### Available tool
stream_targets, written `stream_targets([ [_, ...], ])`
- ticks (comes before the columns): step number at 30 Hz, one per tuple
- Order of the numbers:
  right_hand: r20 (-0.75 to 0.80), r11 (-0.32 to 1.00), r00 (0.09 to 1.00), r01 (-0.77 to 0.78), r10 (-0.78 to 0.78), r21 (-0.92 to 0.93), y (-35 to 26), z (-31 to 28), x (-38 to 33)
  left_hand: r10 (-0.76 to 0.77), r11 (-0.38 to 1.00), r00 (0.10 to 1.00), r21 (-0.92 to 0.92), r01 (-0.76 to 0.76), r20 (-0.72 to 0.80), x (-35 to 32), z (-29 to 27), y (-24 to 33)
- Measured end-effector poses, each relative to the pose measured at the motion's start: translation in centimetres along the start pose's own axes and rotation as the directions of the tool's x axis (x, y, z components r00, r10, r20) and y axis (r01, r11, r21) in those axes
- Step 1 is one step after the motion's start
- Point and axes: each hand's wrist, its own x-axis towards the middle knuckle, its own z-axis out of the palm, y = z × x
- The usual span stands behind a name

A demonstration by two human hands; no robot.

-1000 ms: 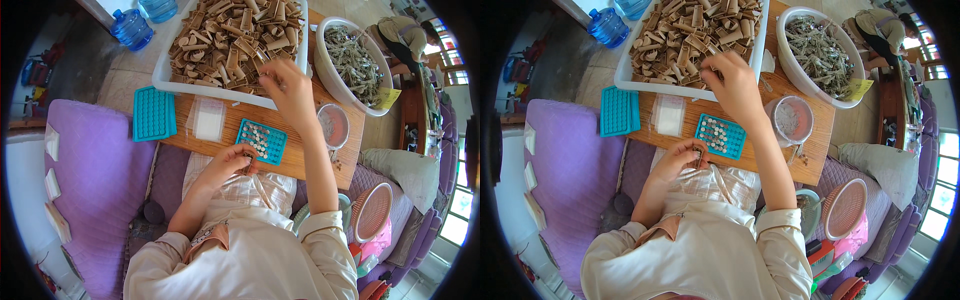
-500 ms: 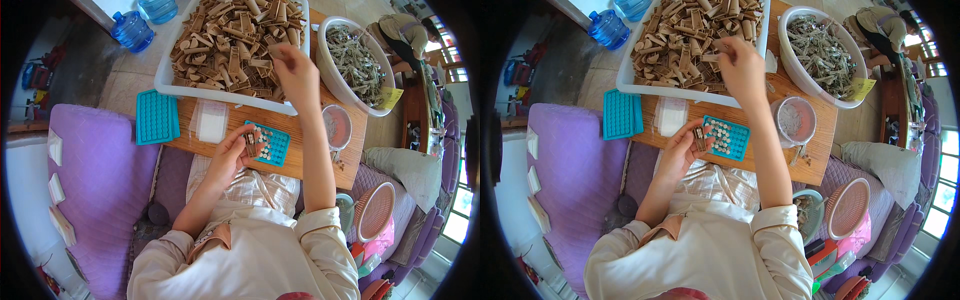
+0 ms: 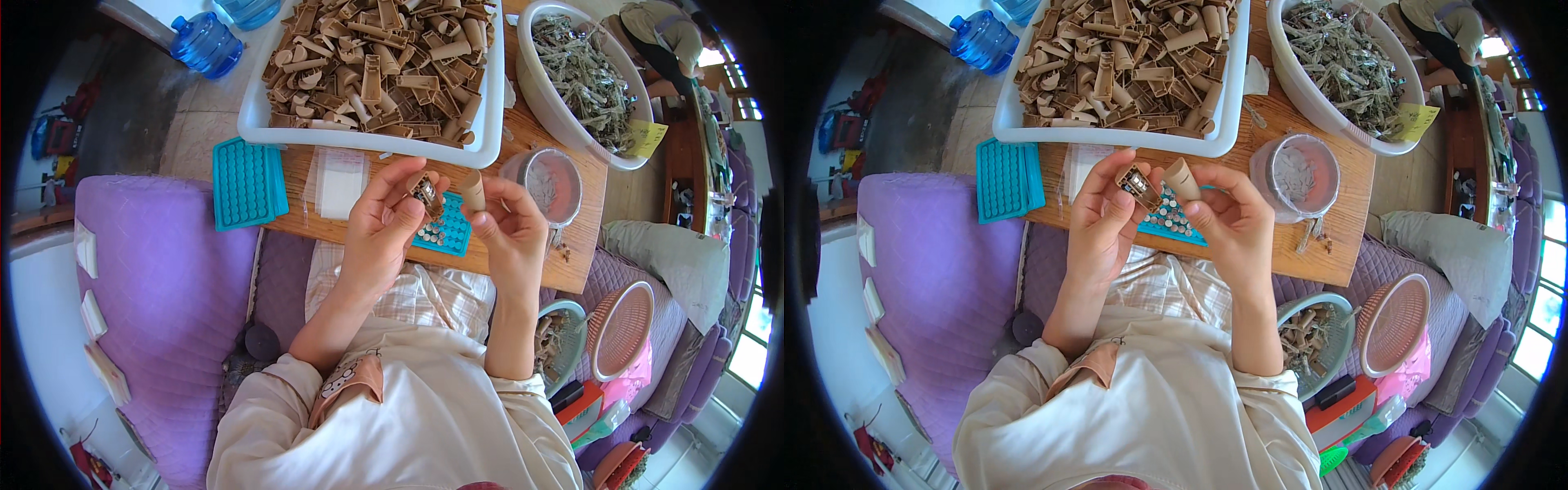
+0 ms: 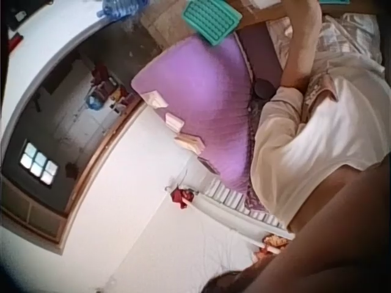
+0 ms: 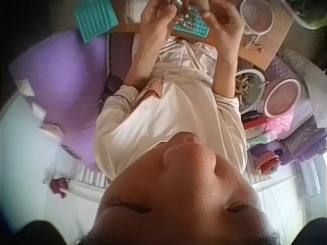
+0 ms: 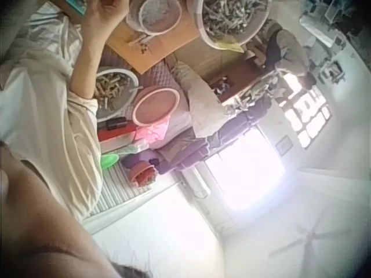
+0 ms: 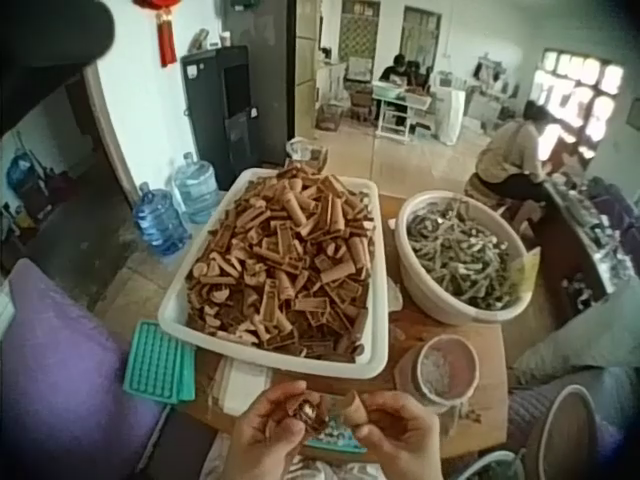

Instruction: The person assembles small metal parts into cardboard sleeves by hand, then places the sleeved components into a plastic tray.

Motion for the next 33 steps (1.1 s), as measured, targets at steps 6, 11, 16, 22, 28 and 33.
stream_targets([
  [6,-0.064,0.992,0.996,0.058,-0.066,-0.112,0.7,1.1,-1.7,-0.009,0.998,0.994,0.066,0.002,0.105,-0.1,-0.4,0.1],
  [11,-0.134,0.946,0.972,0.148,-0.194,-0.289,1.7,2.1,-1.8,0.024,0.996,0.991,0.079,-0.035,0.135,-0.3,0.5,0.4],
  [16,-0.149,0.928,0.973,0.115,-0.177,-0.354,2.4,2.3,-1.9,0.124,0.969,0.988,0.202,-0.140,0.091,-0.9,1.3,-0.3],
  [22,0.039,0.866,0.988,0.149,-0.149,-0.478,2.2,2.4,-1.8,0.397,0.687,0.903,0.599,-0.411,0.163,-0.3,0.8,-2.1],
  [28,0.151,0.790,0.963,0.271,-0.224,-0.551,4.0,2.0,-1.9,0.227,0.808,0.959,0.516,-0.284,0.172,-0.6,0.4,-2.6],
  [33,0.203,0.786,0.956,0.289,-0.211,-0.546,4.9,1.3,-1.2,0.204,0.831,0.971,0.502,-0.240,0.126,0.1,0.0,-3.7],
])
